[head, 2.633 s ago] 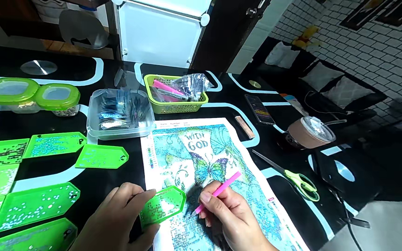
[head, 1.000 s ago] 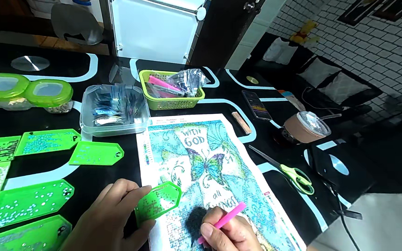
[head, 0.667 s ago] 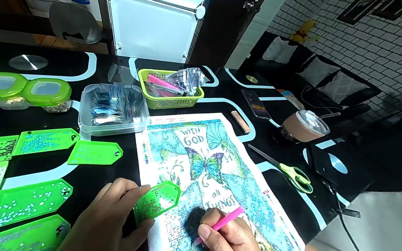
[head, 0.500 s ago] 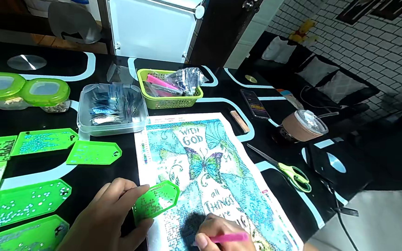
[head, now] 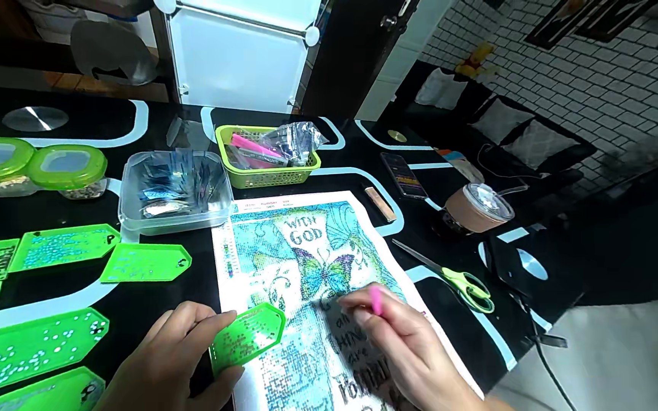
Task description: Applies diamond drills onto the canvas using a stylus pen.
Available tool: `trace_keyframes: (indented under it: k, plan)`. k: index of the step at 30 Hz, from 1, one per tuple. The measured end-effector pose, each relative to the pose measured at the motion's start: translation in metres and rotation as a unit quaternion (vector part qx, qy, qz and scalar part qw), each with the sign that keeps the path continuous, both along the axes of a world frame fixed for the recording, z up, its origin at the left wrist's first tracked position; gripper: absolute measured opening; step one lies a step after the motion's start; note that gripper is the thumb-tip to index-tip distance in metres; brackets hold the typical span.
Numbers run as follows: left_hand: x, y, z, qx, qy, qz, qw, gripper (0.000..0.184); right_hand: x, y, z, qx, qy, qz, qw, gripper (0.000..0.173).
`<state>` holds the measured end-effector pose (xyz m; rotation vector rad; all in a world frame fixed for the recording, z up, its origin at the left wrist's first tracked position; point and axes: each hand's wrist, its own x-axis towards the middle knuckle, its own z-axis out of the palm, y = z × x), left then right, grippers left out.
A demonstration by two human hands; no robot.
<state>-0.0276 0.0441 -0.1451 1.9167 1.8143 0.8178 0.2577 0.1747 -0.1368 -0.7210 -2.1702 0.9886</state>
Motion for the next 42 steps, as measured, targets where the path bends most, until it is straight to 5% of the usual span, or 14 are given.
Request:
trace_keyframes:
  k: [10, 17, 21, 27, 34, 37, 39, 42]
  plan:
    - [-0.001, 0.001, 0.002, -0.016, -0.005, -0.002, 1.000, 0.048, -0.021, 0.011, 0.002, 0.026, -0.202, 0.140, 0.969, 0.024]
    - [0.000, 0.000, 0.002, -0.015, 0.003, 0.003, 1.000, 0.047, -0.027, 0.015, 0.004, 0.035, -0.237, 0.190, 0.952, 0.025]
    - [0.000, 0.001, 0.001, -0.007, -0.002, -0.003, 1.000, 0.047, -0.019, 0.023, 0.017, -0.101, -0.067, 0.218, 0.968, 0.023]
    - [0.000, 0.000, 0.001, 0.000, -0.005, -0.001, 1.000, 0.047, 0.020, 0.042, 0.054, -0.097, 0.180, -0.010, 0.979, 0.013]
    - [0.000, 0.000, -0.001, 0.008, -0.003, 0.004, 1.000, 0.047, 0.019, 0.029, 0.024, 0.074, -0.069, -0.038, 0.994, 0.018]
    - [0.001, 0.000, -0.001, 0.007, 0.002, 0.006, 1.000, 0.047, 0.032, 0.042, 0.018, 0.131, -0.081, -0.190, 0.970, 0.016]
    - [0.001, 0.000, 0.000, 0.005, 0.001, 0.005, 1.000, 0.047, 0.041, 0.049, 0.017, 0.140, -0.106, -0.263, 0.949, 0.041]
    - [0.001, 0.000, 0.000, 0.000, 0.005, 0.004, 1.000, 0.047, 0.043, 0.051, 0.012, 0.105, -0.054, -0.243, 0.963, 0.043]
